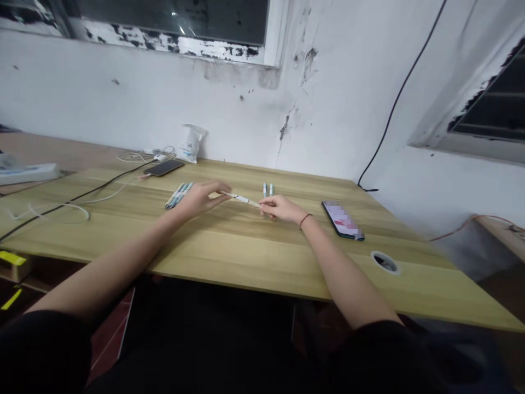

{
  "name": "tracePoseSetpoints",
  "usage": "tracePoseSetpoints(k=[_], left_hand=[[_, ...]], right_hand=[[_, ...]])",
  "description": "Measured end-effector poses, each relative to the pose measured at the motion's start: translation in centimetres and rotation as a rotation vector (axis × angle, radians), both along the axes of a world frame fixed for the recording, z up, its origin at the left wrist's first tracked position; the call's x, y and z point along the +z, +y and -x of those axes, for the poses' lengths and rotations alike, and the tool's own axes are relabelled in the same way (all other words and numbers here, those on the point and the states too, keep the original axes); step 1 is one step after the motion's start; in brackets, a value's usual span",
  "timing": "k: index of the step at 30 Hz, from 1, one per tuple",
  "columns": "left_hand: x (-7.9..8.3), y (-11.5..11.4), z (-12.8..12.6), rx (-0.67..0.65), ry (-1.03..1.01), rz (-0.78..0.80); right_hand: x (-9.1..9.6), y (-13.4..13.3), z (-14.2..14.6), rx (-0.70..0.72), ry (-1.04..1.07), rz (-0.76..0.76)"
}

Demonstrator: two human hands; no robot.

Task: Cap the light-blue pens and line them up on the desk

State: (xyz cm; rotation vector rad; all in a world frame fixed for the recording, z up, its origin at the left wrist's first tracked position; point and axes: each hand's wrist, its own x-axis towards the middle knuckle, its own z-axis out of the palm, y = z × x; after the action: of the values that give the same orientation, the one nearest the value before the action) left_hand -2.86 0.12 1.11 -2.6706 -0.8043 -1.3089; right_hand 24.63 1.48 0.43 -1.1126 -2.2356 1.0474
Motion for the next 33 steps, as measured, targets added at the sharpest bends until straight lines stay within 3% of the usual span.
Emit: tracePoseSetpoints(k=[5,9,12,17,20,24,29,33], left_hand=[[-0.2,-0.2,-0.5,0.079,0.132,-0.249],[-0.6,-0.4,-0.9,0.226,0.196,-0.314],[-0.7,-0.5,-1.1,0.297,0.246,-0.207],[-0.4,-1.1,-1.2,0.396,0.283,0.103],[-0.4,-1.1,-1.3,0.361,0.349,0.134],[-0.9,-1.2,-2.1,0.242,0.374,0.067],[-1.2,-1.7,-3.0,0.341,0.408,0.111],[-1.2,-2.1,-3.1,0.336,0.386,0.115]], right_hand=[[0.5,-0.3,0.2,-0.06,-0.205,-0.254],[0.5,-0.6,0.5,-0.162,-0.262,-0.449],[0.4,-0.7,0.7,-0.222,-0.288,-0.547],[0.5,-0.8,0.8,-0.27,-0.291,-0.682],[0.5,-1.0,1.0,-0.269,-0.273,-0.649],[0.4,-1.3,1.6,-0.222,-0.164,-0.478],[0.9,-2.1,2.1,-0.138,-0.014,-0.337],[1.3,-2.4,2.2,-0.125,-0.006,-0.257]])
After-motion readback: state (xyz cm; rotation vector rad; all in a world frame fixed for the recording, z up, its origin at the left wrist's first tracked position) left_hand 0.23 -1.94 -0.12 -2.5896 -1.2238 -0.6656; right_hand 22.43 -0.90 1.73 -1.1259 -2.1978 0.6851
